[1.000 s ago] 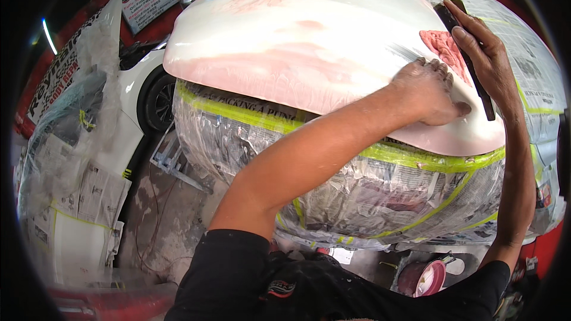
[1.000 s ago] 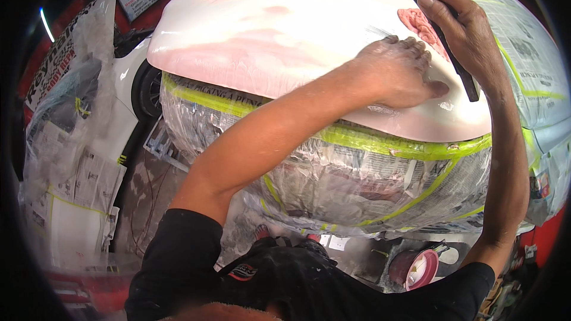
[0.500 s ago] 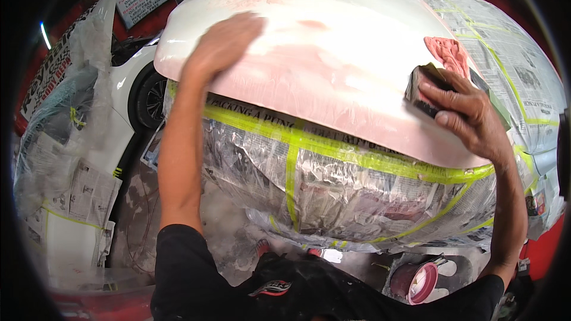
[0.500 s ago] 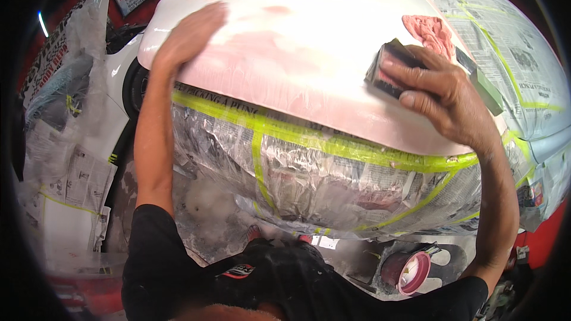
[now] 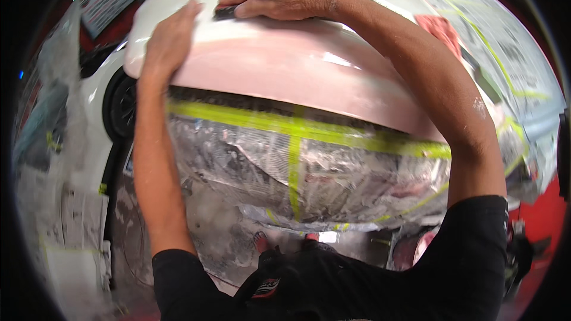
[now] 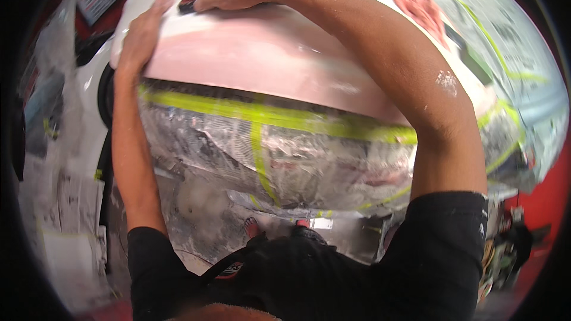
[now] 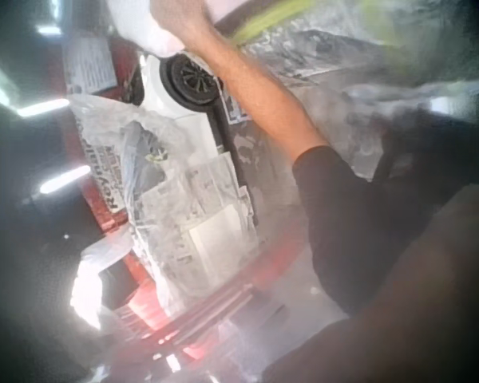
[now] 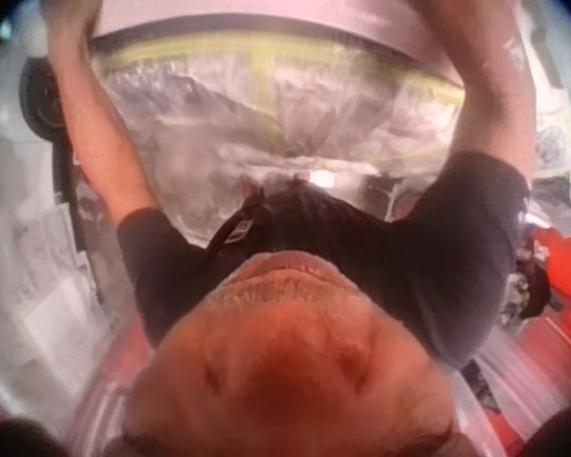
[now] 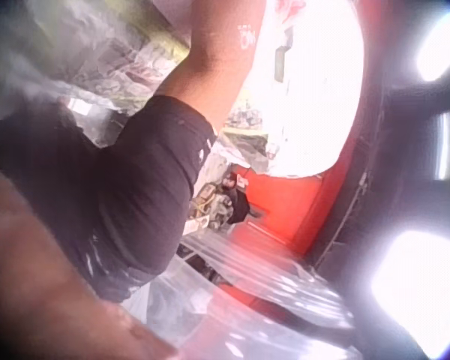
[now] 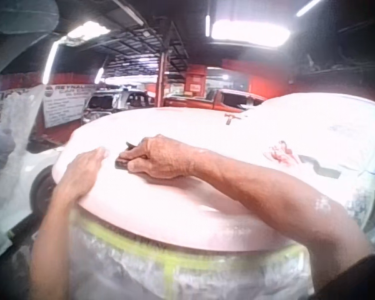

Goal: The person sands the hood of a white car using a sanding block and water. They repeatedly rub the surface, dip the block in a bucket of water, and wipe the hood with a cloth.

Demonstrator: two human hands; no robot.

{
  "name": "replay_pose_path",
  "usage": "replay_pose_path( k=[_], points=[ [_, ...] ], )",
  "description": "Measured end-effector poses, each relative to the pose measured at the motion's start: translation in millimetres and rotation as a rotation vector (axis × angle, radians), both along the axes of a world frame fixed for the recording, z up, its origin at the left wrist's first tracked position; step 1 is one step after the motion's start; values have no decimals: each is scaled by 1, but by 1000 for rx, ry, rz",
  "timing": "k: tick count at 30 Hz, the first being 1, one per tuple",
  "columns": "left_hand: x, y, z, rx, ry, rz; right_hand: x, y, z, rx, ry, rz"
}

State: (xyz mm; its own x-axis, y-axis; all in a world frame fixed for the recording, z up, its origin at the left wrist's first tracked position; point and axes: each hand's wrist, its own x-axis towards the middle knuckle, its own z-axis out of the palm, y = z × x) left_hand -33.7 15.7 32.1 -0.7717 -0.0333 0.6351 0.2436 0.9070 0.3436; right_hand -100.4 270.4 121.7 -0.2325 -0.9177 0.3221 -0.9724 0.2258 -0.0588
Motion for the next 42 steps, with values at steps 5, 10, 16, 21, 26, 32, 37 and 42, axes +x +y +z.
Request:
replay_pose_path(
  k=[5,10,16,21,26,32,37,42],
  points=[
    [0,-19,-14,-73,57,66,58,125,-8,97,69,36],
    [5,10,-7,44,78,137,35,98,-10,13,-14,-42],
    [-3,5,-9,-67,164,128,-26,-1,-14,21,-162,-217],
    [15,9,1,-3,70,173,52,62,-10,59,241,51],
    [4,15,3,-10,125,108,14,-12,-9,78,13,-135],
    [13,-13,-16,-55,219,113,54,50,-18,79,123,52],
    [34,27,13,180,167,59,100,96,-14,148,276,-165],
    [11,3,-6,275,290,-4,46,-16,-9,126,152,94]
  ],
)
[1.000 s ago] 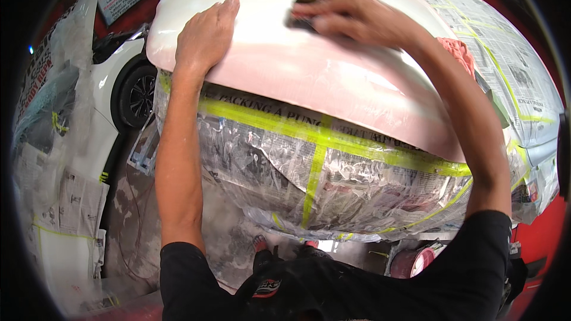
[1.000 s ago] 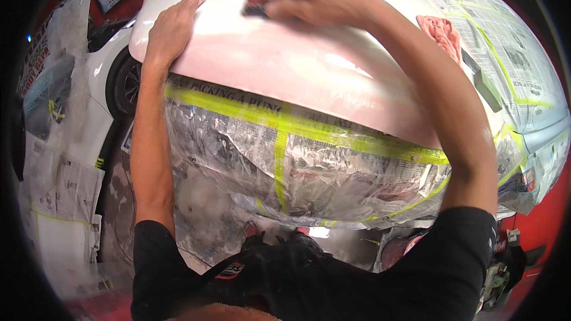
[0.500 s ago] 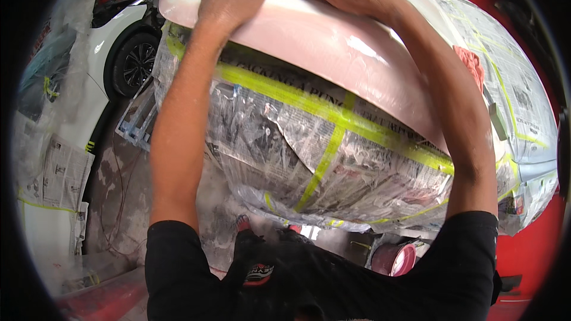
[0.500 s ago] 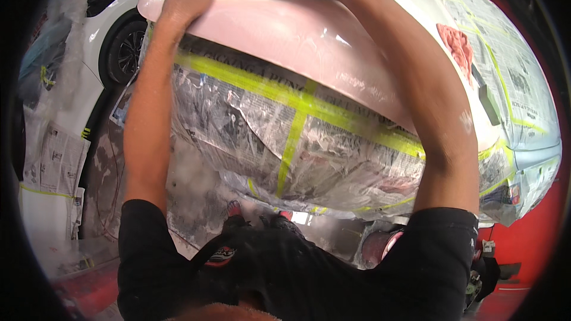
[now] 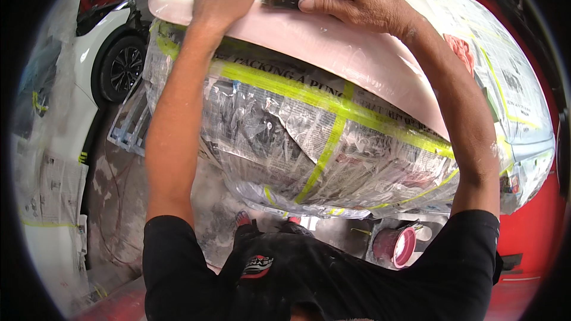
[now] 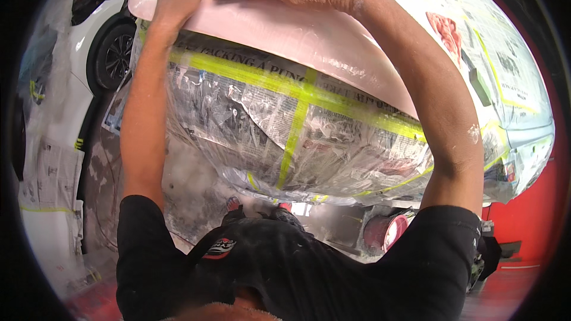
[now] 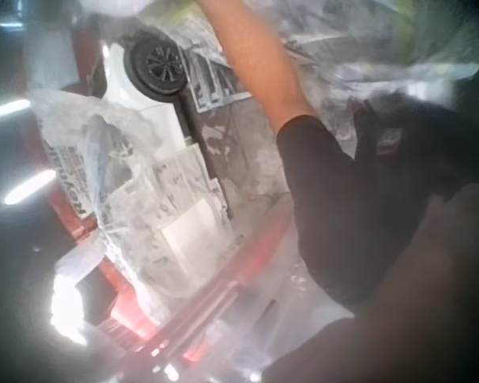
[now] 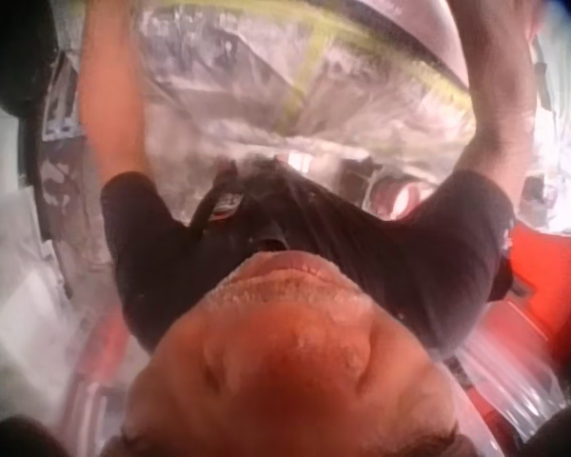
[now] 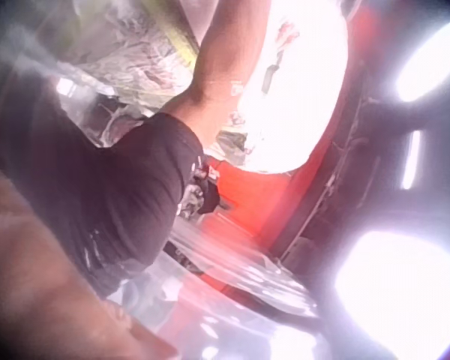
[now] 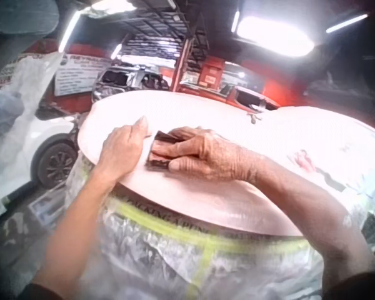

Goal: The person sands the hood of a white car using a sanding block and water. They repeatedly rub the surface, dip the block in a bucket of water, and wipe the hood with a cloth.

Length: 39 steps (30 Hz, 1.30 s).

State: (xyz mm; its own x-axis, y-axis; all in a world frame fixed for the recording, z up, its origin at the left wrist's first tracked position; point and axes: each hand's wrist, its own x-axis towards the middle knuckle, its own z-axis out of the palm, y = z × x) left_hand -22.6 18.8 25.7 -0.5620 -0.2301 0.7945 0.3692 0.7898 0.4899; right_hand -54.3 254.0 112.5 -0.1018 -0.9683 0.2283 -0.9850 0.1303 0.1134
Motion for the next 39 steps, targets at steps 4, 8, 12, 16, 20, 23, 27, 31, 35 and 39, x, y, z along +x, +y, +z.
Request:
replay_pose_path(
  k=[4,8,12,16,20,23,27,31,35,39],
  points=[
    [6,-30,-22,-392,-85,193,30,78,-14,-54,112,-79],
    [12,23,6,-17,-157,8,85,145,-17,-121,155,-376],
    [-9,-11,-18,111,41,-134,12,-8,-17,-85,-84,-263],
    [-6,-14,1,256,-2,-274,21,-73,-12,-218,5,-657],
    [5,-9,-4,-8,-171,-99,54,38,-26,-241,-47,-725],
    [6,0,0,-301,-218,-45,92,175,-36,-444,-40,-980],
    [-13,-8,-1,-565,-189,-89,114,249,-43,-631,100,-1479],
    [-12,-16,-5,-570,-212,-75,144,172,-55,-361,282,-1190],
    [-8,-20,-4,-487,-243,-112,148,217,-63,-485,262,-1129],
    [-5,-9,-1,-469,-222,-149,132,357,-45,-690,178,-1370]
  ],
)
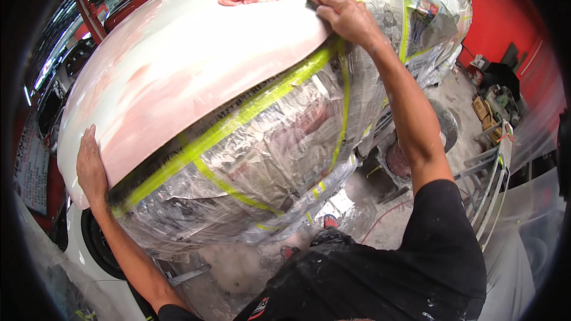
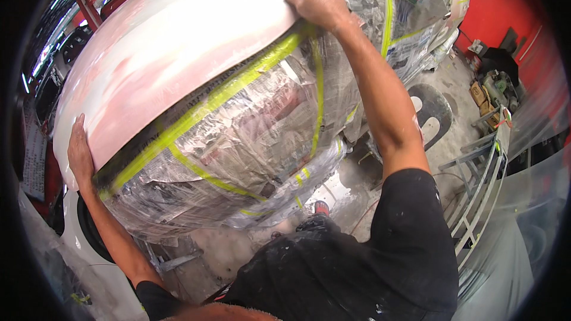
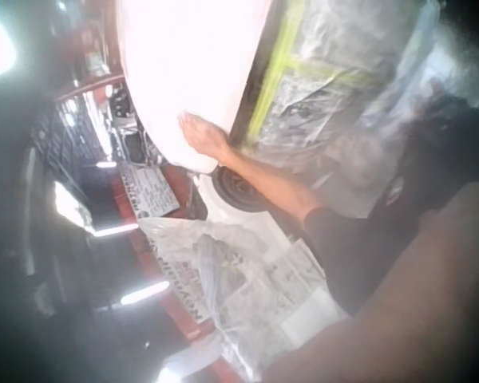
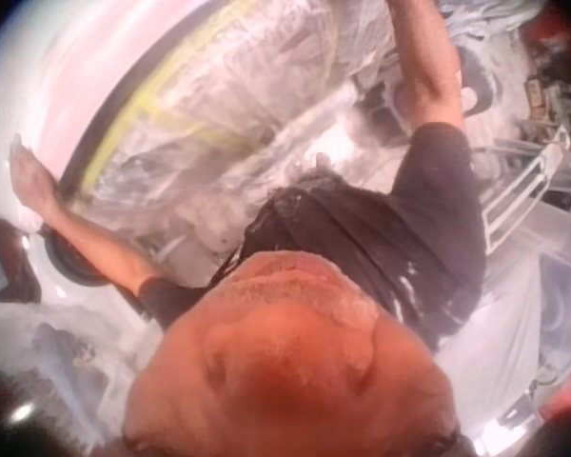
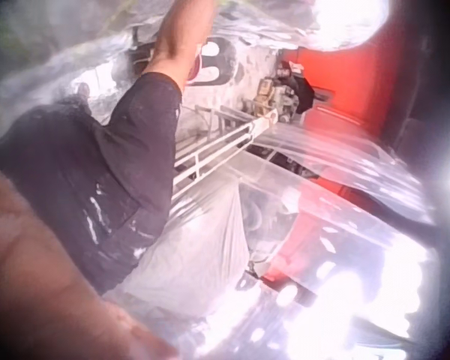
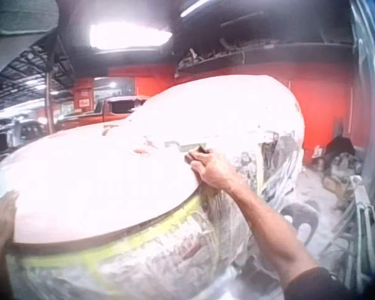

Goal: The person sands the hood of a white car using a sanding block and water. They repeatedly rub the surface, dip the block in a bucket of water, and wipe the hood with a cloth.

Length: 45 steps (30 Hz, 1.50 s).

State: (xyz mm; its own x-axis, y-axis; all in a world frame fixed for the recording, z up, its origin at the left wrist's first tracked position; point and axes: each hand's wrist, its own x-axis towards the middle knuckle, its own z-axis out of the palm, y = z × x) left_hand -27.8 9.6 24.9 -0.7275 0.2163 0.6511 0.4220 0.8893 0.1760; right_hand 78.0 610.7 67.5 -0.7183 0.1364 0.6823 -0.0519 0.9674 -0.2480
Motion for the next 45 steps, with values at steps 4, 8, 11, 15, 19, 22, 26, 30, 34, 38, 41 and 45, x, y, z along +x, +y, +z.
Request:
replay_pose_path(
  k=[4,8,11,15,19,22,26,30,34,38,41,45],
  points=[
    [2,46,6,-97,38,-67,11,-36,-23,151,-19,-33],
    [24,178,13,-304,110,-47,37,-67,-43,286,80,130],
    [31,261,15,-284,64,-11,6,14,-25,58,88,127],
    [33,367,0,-108,175,-210,-9,55,-26,184,163,83],
    [54,430,-3,-139,276,-155,5,46,-25,149,177,183],
    [62,393,-5,-132,215,-192,4,61,-31,233,151,207],
    [57,278,8,-142,-43,62,14,58,-30,369,88,261],
    [32,143,-5,-244,41,294,31,-4,-8,409,-73,478],
    [28,32,-7,-35,8,408,22,-63,3,459,-88,664],
    [22,21,-12,38,99,347,-23,-134,18,543,-117,872],
    [17,12,-18,-30,190,327,-79,-216,24,553,2,1121],
    [-5,9,-23,-65,234,285,-114,-268,40,519,-78,1275]
  ],
)
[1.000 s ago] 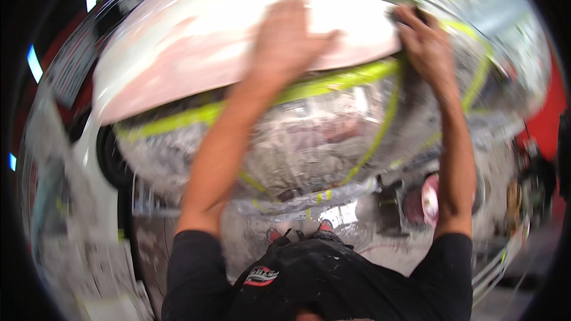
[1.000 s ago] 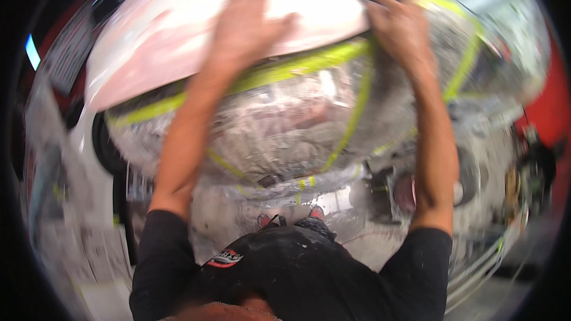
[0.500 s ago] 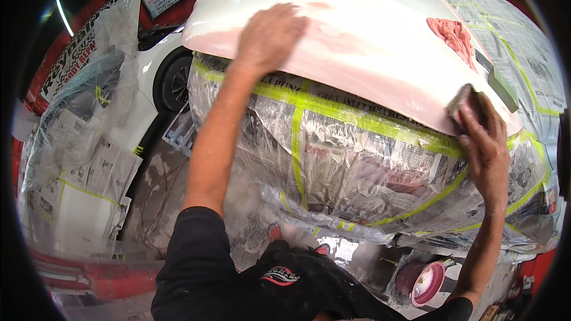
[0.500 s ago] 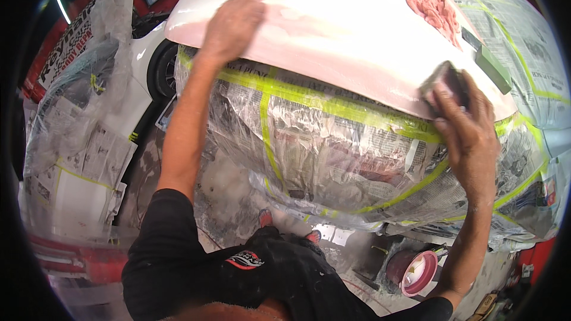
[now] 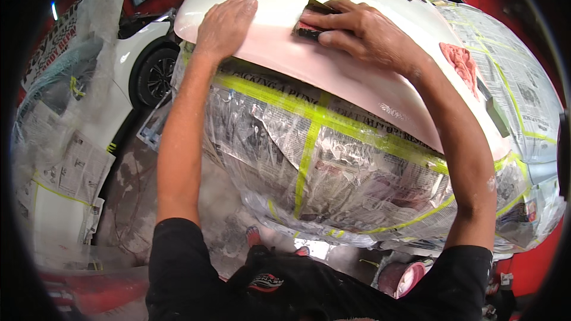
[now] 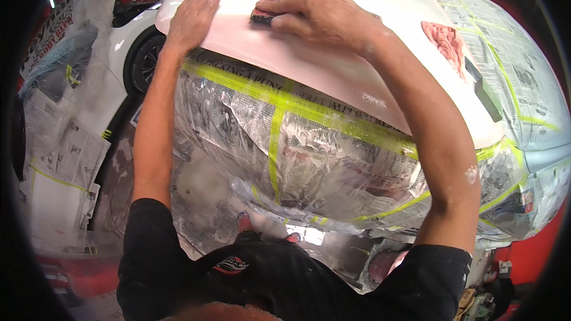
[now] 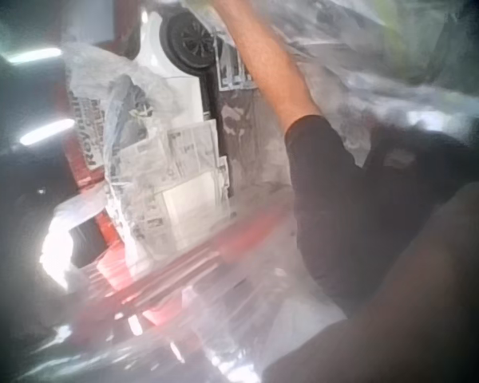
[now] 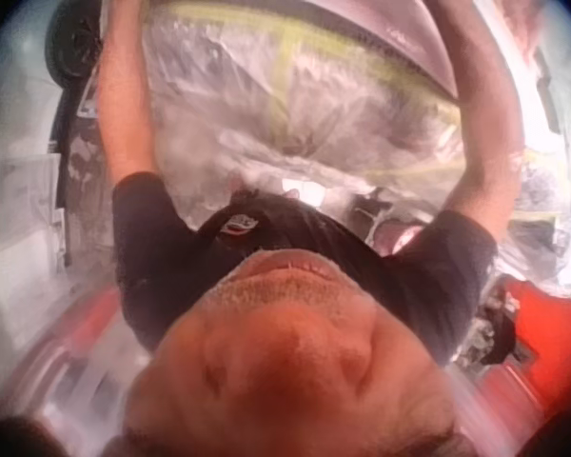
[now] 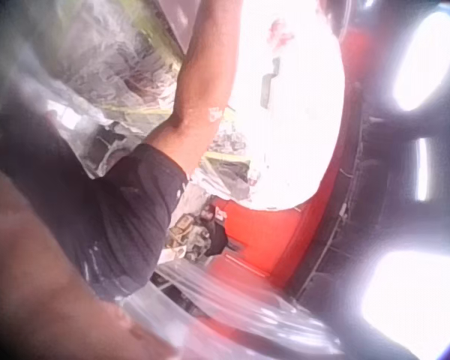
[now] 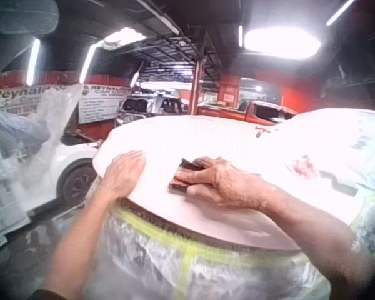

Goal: The person sands the hood of a white car using a sanding block and water. They repeatedly rub the surface, dip the block in a bucket of water, and wipe the hood with a cloth.

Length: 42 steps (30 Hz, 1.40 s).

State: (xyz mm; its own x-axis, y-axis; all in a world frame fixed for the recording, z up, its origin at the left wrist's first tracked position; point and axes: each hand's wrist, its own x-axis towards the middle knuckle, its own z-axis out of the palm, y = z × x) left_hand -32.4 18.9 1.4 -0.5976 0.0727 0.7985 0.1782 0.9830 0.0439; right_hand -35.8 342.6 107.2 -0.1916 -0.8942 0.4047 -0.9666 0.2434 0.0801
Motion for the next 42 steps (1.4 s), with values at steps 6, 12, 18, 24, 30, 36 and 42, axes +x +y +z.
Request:
replay_pose_path(
  k=[6,12,18,24,30,36,42],
  points=[
    [35,-11,-1,50,54,-63,69,157,-1,130,-52,-297],
    [35,0,2,214,72,-164,10,101,5,81,-130,-198],
    [23,-4,-4,182,140,-217,-89,-11,9,101,-200,-255],
    [35,-1,1,186,152,-173,-3,83,23,151,-269,-172],
    [22,-1,-3,204,205,-216,-62,-23,23,199,-220,-225],
    [28,-16,-9,188,206,-181,-42,7,18,234,-235,-56],
    [21,0,-3,210,270,-216,-53,-24,20,190,-163,-113]
  ],
)
